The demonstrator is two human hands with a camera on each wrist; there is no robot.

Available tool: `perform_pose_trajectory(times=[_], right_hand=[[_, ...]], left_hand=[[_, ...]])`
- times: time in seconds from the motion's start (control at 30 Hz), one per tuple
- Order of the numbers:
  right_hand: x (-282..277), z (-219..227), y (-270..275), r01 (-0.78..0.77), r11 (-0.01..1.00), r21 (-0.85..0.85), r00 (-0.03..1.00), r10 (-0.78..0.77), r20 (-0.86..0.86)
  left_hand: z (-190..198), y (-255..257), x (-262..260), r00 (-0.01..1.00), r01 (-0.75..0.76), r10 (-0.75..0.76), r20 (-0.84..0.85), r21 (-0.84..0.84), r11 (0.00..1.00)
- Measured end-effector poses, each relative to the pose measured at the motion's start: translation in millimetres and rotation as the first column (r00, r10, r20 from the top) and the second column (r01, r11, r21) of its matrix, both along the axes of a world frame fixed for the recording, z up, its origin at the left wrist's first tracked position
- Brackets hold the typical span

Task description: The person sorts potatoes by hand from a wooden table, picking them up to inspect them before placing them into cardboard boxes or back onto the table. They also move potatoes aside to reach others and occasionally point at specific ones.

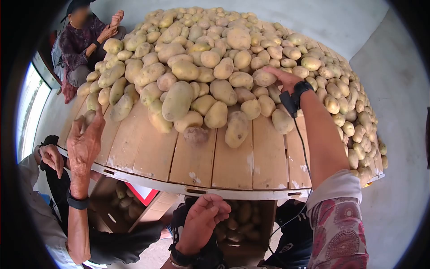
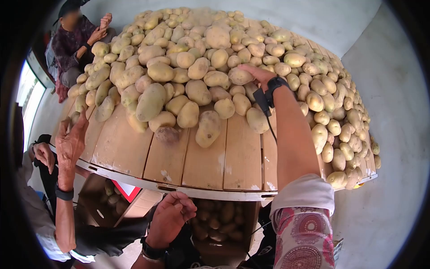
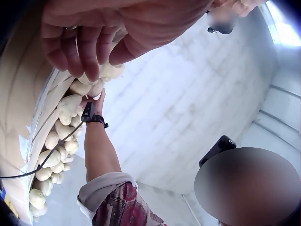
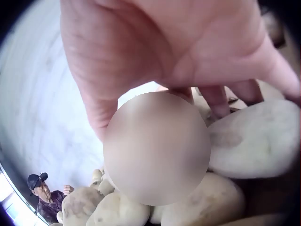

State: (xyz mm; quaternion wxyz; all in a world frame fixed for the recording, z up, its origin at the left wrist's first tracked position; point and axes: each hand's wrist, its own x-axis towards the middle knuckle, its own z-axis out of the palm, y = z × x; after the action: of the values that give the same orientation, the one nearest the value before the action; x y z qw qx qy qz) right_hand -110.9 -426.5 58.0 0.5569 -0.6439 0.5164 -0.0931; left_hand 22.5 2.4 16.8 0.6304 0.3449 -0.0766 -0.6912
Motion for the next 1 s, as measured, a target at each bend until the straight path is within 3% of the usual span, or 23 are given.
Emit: perform_pose_trajectory(times=[0.03, 0.07, 0.1, 0.17, 0.2, 0.3, 0.33, 0.37, 0.43, 0.6, 0.7, 0.77, 0.83, 0.87, 0.9, 1.0], right_hand=[[-5, 1, -5, 0.019, 0.997, 0.078, 0.999, -0.017, -0.035], [-12, -5, -17, -0.112, 0.988, 0.109, 0.994, 0.112, 0.007], [-12, 3, -10, -0.111, 0.989, 0.096, 0.994, 0.111, 0.006], [-18, 15, 18, 0.041, 0.977, 0.207, 0.996, -0.024, -0.085], [-18, 17, 19, 0.011, 0.951, 0.31, 0.996, 0.018, -0.088], [-28, 18, 44, 0.018, 0.936, 0.352, 0.999, -0.002, -0.046], [-30, 24, 56, 0.081, 0.924, 0.375, 0.992, -0.039, -0.119], [-34, 30, 68, 0.084, 0.923, 0.375, 0.992, -0.043, -0.116], [-39, 40, 88, -0.053, 0.971, 0.234, 0.985, 0.089, -0.146], [-40, 21, 119, -0.154, 0.949, 0.273, 0.988, 0.157, 0.014], [-27, 49, 169, -0.28, 0.93, 0.237, 0.96, 0.272, 0.065], [-26, 37, 167, -0.285, 0.917, 0.28, 0.958, 0.276, 0.071], [-31, 60, 181, -0.361, 0.929, 0.082, 0.925, 0.368, -0.1], [-43, 69, 176, -0.346, 0.934, 0.092, 0.929, 0.355, -0.103], [-61, 77, 161, -0.533, 0.835, 0.135, 0.812, 0.55, -0.196], [-144, 5, 192, -0.503, 0.859, -0.095, 0.77, 0.395, -0.501]], left_hand=[[1, 0, 0, 1.0, -0.011, 0.011, -0.004, -0.006, 1.0], [-1, 1, 1, 1.0, -0.011, 0.011, -0.001, -0.012, 1.0], [-6, 0, 2, 1.0, 0.0, 0.0, 0.016, -0.021, 1.0], [-4, 1, -3, 0.999, 0.025, -0.024, 0.029, -0.03, 0.999], [-1, 0, -3, 1.0, 0.021, -0.02, 0.017, -0.074, 0.997], [5, -3, -8, 0.999, 0.033, -0.032, 0.01, -0.116, 0.993], [4, -4, -10, 0.999, 0.054, -0.053, 0.015, -0.113, 0.992], [5, -4, -14, 0.998, 0.059, -0.057, 0.018, -0.113, 0.992], [5, -5, -19, 0.986, 0.164, -0.163, 0.025, -0.25, 0.954], [-4, -12, -32, 0.985, 0.175, -0.167, 0.053, -0.254, 0.951], [-7, -15, -34, 0.988, 0.155, -0.15, 0.041, -0.297, 0.942], [-11, -17, -34, 0.987, 0.158, -0.147, 0.06, -0.328, 0.931], [-11, -21, -36, 0.989, 0.14, -0.145, 0.011, -0.342, 0.929], [-9, -22, -37, 0.987, 0.151, -0.16, 0.003, -0.334, 0.93], [-10, -21, -36, 0.989, 0.134, -0.147, -0.005, -0.381, 0.915], [-7, -16, -34, 0.991, 0.119, -0.135, -0.006, -0.43, 0.895]])
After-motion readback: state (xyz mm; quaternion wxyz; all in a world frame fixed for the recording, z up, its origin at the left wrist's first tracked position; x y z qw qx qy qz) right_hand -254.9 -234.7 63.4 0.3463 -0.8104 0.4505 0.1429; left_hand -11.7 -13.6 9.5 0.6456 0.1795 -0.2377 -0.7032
